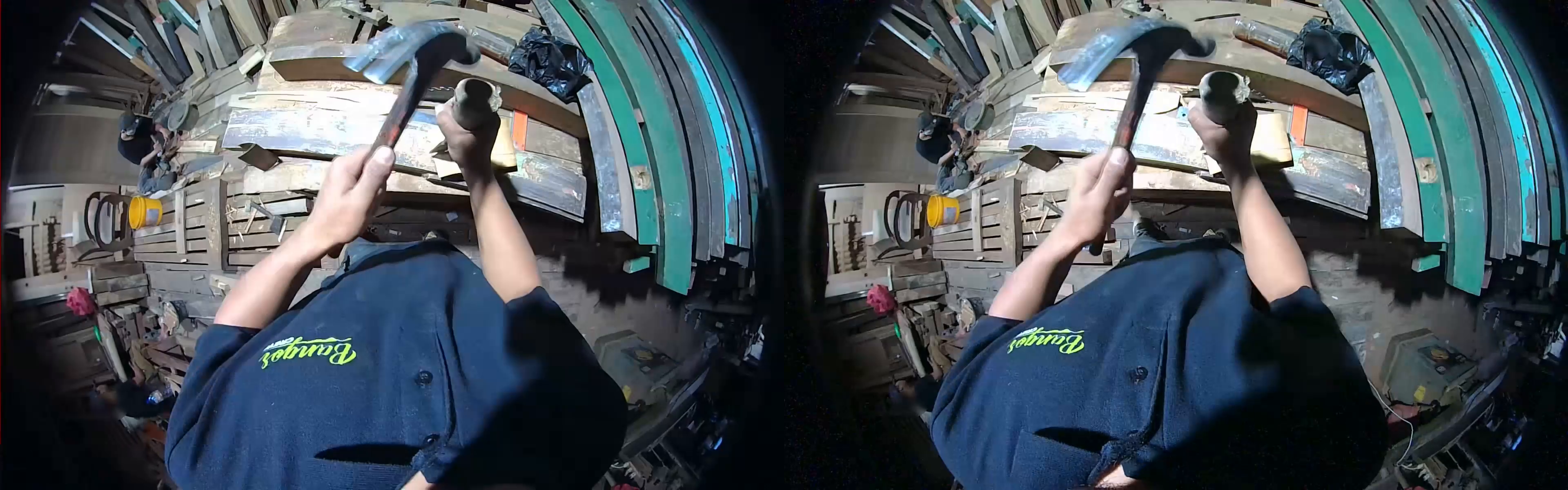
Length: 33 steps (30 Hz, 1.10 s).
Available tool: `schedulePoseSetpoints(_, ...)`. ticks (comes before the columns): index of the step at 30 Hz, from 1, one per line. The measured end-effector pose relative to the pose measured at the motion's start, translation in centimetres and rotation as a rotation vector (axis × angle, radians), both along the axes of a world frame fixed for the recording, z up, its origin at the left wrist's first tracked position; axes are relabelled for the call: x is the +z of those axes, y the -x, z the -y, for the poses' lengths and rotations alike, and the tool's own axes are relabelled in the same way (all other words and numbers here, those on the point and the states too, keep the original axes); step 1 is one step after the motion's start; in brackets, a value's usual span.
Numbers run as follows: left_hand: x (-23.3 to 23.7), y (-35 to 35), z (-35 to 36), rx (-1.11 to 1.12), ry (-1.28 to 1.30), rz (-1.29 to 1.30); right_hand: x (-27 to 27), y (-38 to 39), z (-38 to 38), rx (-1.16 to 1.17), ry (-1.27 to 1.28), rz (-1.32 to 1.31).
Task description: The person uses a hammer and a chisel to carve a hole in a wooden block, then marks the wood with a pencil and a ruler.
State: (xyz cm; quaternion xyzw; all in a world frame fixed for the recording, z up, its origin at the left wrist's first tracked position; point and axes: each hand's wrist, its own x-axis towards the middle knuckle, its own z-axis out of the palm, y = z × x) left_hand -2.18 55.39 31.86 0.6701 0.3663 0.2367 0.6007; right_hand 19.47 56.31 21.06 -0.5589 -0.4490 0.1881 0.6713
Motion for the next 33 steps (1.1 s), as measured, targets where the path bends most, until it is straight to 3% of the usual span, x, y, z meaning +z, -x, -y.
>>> schedulePoseSetpoints(2, 2.4, -0.2, 0.0, -0.008, -0.016, 0.215, 0.3, 0.7, -0.6, -0.052, -0.114, -0.100)
schedulePoseSetpoints(4, 4.9, 0.0, 0.0, -0.027, -0.081, 0.367, 0.0, 0.3, -0.7, -0.038, -0.124, 0.016)
schedulePoseSetpoints(6, 4.1, 0.4, -0.1, -0.053, -0.140, 0.489, 0.4, 0.7, -0.4, -0.035, -0.132, 0.000)
schedulePoseSetpoints(8, 0.7, 0.7, 0.4, -0.034, -0.321, 0.204, -0.2, 0.3, -0.6, -0.029, -0.143, -0.015)
schedulePoseSetpoints(10, -2.7, 0.0, 0.4, -0.063, -0.124, -0.161, -1.2, -0.4, -1.2, -0.038, -0.074, 0.092)
schedulePoseSetpoints(11, -3.3, 0.2, 0.9, -0.053, -0.095, -0.097, -0.6, -0.7, -0.4, -0.074, 0.021, 0.284)
schedulePoseSetpoints(12, -3.1, -0.1, 0.7, -0.055, -0.082, -0.030, 0.0, -0.7, -0.8, -0.083, 0.007, 0.286)
schedulePoseSetpoints(14, -0.6, -0.4, 0.3, -0.040, -0.050, 0.001, 0.2, 0.1, -0.5, -0.081, -0.078, 0.108)
schedulePoseSetpoints(15, 1.8, -0.6, 0.5, -0.005, -0.043, 0.170, 0.3, 0.2, -0.5, -0.041, -0.055, -0.017)
schedulePoseSetpoints(17, 4.0, -0.9, 0.7, -0.013, -0.173, 0.343, -0.6, 0.0, -0.7, -0.011, -0.106, -0.014)
schedulePoseSetpoints(19, 3.3, -0.3, 0.6, -0.040, -0.209, 0.449, -0.2, 0.2, -0.5, -0.020, -0.085, -0.012)
schedulePoseSetpoints(21, -1.1, -0.2, 1.0, -0.030, -0.249, 0.131, 0.1, 0.5, -0.5, -0.040, -0.135, -0.051)
schedulePoseSetpoints(22, -2.7, -0.3, 0.9, -0.040, -0.232, -0.105, 0.4, 0.3, -0.5, -0.082, -0.114, 0.103)
schedulePoseSetpoints(24, -3.4, -0.4, 1.2, -0.082, -0.189, -0.170, -0.3, -0.4, -0.7, -0.063, -0.193, 0.213)
schedulePoseSetpoints(25, -2.7, -0.7, 0.8, -0.094, -0.146, -0.141, 0.6, 0.5, -0.5, -0.075, -0.177, -0.016)
schedulePoseSetpoints(26, -1.9, -1.0, 1.0, -0.104, -0.087, -0.117, -0.8, 0.5, -1.1, -0.124, -0.132, -0.059)
schedulePoseSetpoints(30, 1.8, -1.0, 1.2, -0.109, -0.179, 0.152, -0.2, -0.1, -0.7, -0.053, -0.170, 0.147)
schedulePoseSetpoints(32, 0.6, -0.5, 0.8, -0.130, -0.291, 0.277, 0.2, 0.1, -0.4, -0.030, -0.169, 0.032)
schedulePoseSetpoints(33, -0.4, -1.0, 2.0, -0.002, -0.209, 0.238, -0.1, 0.1, -0.5, -0.043, -0.154, 0.079)
